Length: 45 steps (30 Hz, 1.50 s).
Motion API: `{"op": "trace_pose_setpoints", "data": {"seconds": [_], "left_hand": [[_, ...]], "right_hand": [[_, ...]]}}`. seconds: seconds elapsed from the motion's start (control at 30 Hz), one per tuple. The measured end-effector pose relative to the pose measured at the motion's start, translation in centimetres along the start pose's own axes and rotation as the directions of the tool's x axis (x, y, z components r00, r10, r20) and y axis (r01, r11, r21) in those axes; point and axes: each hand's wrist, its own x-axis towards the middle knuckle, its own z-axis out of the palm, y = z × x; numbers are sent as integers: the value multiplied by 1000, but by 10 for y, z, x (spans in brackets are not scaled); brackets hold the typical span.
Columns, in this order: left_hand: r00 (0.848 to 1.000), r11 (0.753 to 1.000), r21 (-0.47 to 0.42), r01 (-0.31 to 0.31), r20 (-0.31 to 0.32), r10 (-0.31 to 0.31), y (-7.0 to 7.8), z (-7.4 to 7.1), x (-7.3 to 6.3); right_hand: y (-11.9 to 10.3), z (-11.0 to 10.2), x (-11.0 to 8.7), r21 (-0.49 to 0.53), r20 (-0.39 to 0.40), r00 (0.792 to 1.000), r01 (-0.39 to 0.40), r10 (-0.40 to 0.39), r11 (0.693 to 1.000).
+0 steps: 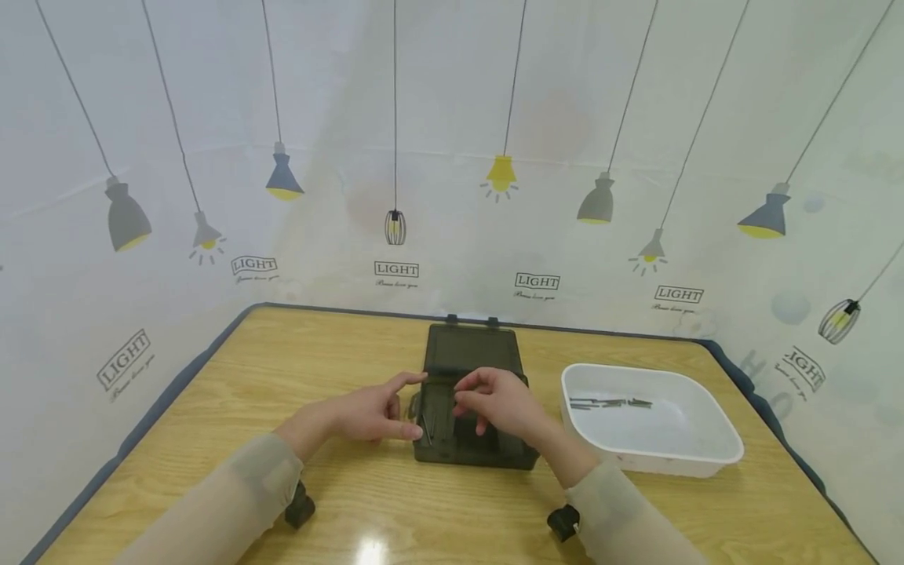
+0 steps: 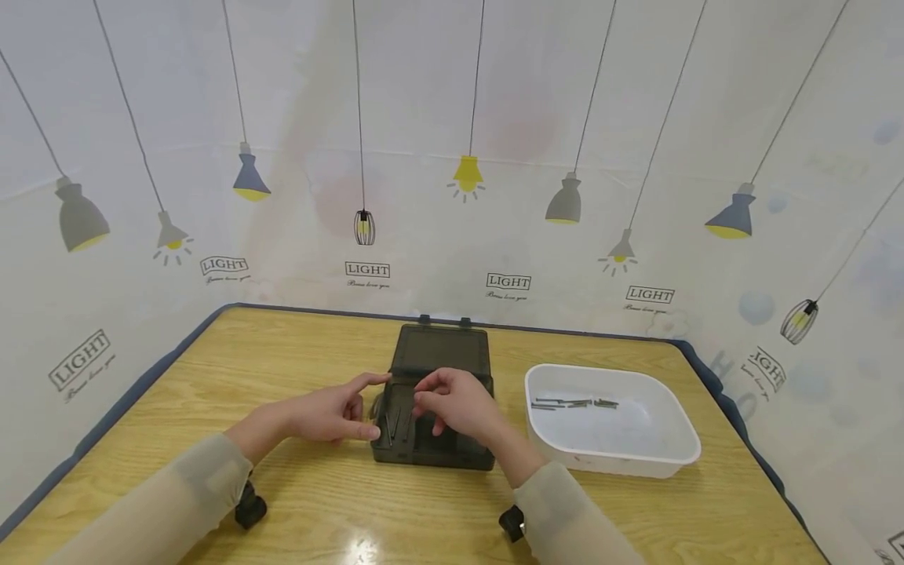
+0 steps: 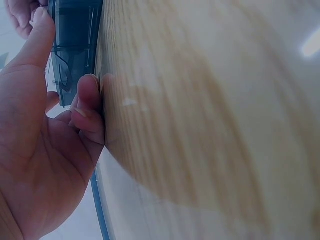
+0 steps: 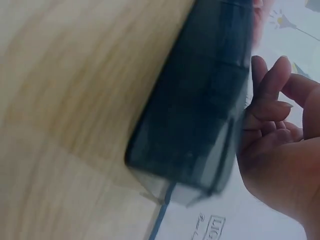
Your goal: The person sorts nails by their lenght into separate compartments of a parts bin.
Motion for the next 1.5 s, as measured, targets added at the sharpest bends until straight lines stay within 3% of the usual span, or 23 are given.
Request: {"op": "trace_pose_setpoints", "data": {"seconds": [0.17,0.4,0.57,0.73,0.87,0.97,1.1,1.3,1.5], "left_hand": [[1000,1000,0,-6,-1,6,3,1,-1],[1000,1000,24,-4,2,4,5,1,-3],[1000,1000,18,0,0,0,5,1,-3],[1000,1000,21,10,0,-10,6,1,-3],[1000,1000,27,12,-6,-12,6,1,-2],[1000,1000,21,11,-6,-11,6,1,-2],[1000,1000,13,16,-2,-16,6,2,-3],[999,998,44,36,-12,-36,6,2,-2],[1000,998,55,26,-11,-25,5,2,-1]], "right_hand": [[-1,-28,-9,11,-10,1000,22,-22,1000],[10,-91,-32,-30,-67,998,3,-4,1000],[34,-137,-45,-42,-153,987,-51,44,998],[65,-166,-52,-112,-155,981,-137,119,984],[86,-173,-55,-161,-85,975,-215,203,963],[96,-171,-55,-184,-1,974,-222,226,957],[103,-168,-53,-194,56,975,-200,214,960],[103,-168,-50,-274,68,979,-165,190,947],[104,-163,-47,-326,10,978,-195,210,925]]}}
